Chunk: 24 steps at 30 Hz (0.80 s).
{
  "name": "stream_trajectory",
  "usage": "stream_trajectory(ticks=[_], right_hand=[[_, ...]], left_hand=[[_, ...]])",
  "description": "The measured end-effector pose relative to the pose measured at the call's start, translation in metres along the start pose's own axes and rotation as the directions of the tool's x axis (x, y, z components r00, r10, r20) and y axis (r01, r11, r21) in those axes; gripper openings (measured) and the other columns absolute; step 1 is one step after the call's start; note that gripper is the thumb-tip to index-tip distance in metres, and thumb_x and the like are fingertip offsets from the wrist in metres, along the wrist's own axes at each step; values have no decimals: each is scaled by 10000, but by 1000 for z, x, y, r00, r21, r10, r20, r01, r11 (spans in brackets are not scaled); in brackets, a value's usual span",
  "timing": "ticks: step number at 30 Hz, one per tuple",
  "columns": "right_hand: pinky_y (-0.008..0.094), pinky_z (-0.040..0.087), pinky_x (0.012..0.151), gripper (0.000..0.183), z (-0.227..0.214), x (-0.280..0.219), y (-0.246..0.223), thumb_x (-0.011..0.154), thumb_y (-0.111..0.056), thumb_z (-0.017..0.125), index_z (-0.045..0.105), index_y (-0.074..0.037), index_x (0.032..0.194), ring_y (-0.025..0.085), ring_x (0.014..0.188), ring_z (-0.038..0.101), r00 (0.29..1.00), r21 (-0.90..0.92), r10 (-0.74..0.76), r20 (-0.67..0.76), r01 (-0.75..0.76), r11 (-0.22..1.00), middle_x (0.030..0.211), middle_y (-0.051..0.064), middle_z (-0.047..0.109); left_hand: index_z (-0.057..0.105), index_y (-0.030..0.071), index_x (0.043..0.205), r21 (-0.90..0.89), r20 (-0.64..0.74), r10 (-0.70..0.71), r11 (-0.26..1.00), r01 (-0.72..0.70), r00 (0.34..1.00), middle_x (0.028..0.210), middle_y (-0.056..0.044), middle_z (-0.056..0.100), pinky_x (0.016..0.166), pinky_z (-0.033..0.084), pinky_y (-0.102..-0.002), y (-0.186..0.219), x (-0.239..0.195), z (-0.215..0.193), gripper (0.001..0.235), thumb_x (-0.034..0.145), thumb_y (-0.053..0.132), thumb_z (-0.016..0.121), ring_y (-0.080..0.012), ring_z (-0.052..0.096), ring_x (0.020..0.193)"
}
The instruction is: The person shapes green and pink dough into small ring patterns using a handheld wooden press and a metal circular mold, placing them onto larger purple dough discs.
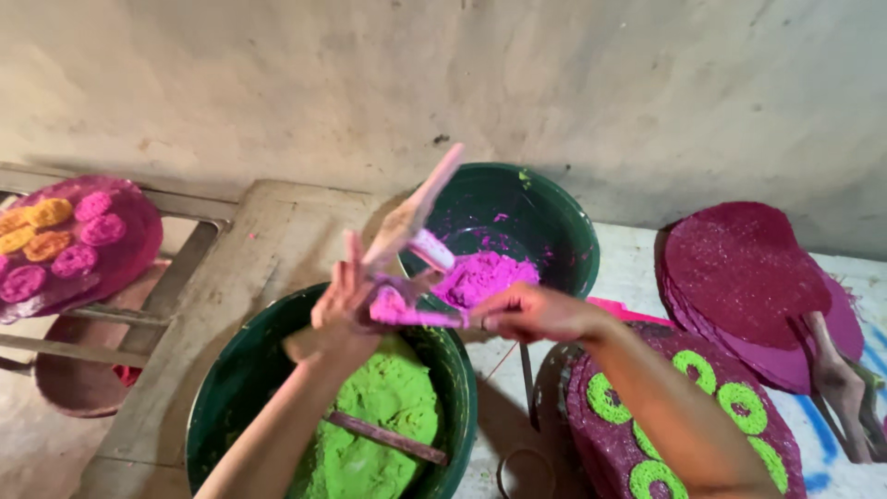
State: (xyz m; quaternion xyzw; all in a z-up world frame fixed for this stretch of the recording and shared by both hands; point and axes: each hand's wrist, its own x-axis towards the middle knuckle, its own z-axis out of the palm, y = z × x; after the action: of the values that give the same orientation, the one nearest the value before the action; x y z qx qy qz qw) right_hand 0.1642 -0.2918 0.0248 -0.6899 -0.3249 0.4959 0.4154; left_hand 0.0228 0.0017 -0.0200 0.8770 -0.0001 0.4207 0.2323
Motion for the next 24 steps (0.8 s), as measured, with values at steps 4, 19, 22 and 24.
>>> stream_trajectory(ticks=[4, 19, 22, 24], right_hand=[[314, 411, 534, 429, -58, 13, 7, 941, -190, 574, 714, -147, 1344, 115, 558, 497, 962, -277, -139, -234, 72, 958, 650, 13, 564], [490, 586, 878, 240, -101, 184, 51, 894, -55, 585, 748, -17, 1067, 421, 1061, 703, 915, -878, 121, -385, -403, 258, 1157, 232, 704], [498, 576, 876, 264, -89, 181, 51, 915, -69, 583, 724, -70, 1137, 418, 1081, 685, 929, -874, 139, -342, -369, 317, 1185, 220, 691], [497, 572, 877, 280, -79, 179, 44, 920, -80, 587, 726, -105, 1162, 408, 1089, 682, 944, -888, 133, -303, -331, 320, 1190, 211, 693]], left_hand=[[543, 216, 1275, -41, -109, 193, 979, -198, 975, 998, 26, 672, 1086, 500, -489, -62, -20, 3, 415, 951, 66, 754, -140, 711, 887], [570, 60, 1202, -865, 353, -716, -4, 502, 602, 930, -44, 625, 742, 503, -311, -122, -12, 249, 359, 866, 45, 697, -164, 606, 828], [575, 38, 1213, -871, 331, -722, 13, 491, 607, 930, -48, 630, 754, 507, -307, -122, -21, 253, 341, 893, 41, 692, -166, 611, 838], [572, 31, 1225, -893, 313, -693, 19, 450, 650, 936, -45, 623, 764, 505, -300, -124, -23, 251, 342, 905, 38, 692, -160, 608, 854]])
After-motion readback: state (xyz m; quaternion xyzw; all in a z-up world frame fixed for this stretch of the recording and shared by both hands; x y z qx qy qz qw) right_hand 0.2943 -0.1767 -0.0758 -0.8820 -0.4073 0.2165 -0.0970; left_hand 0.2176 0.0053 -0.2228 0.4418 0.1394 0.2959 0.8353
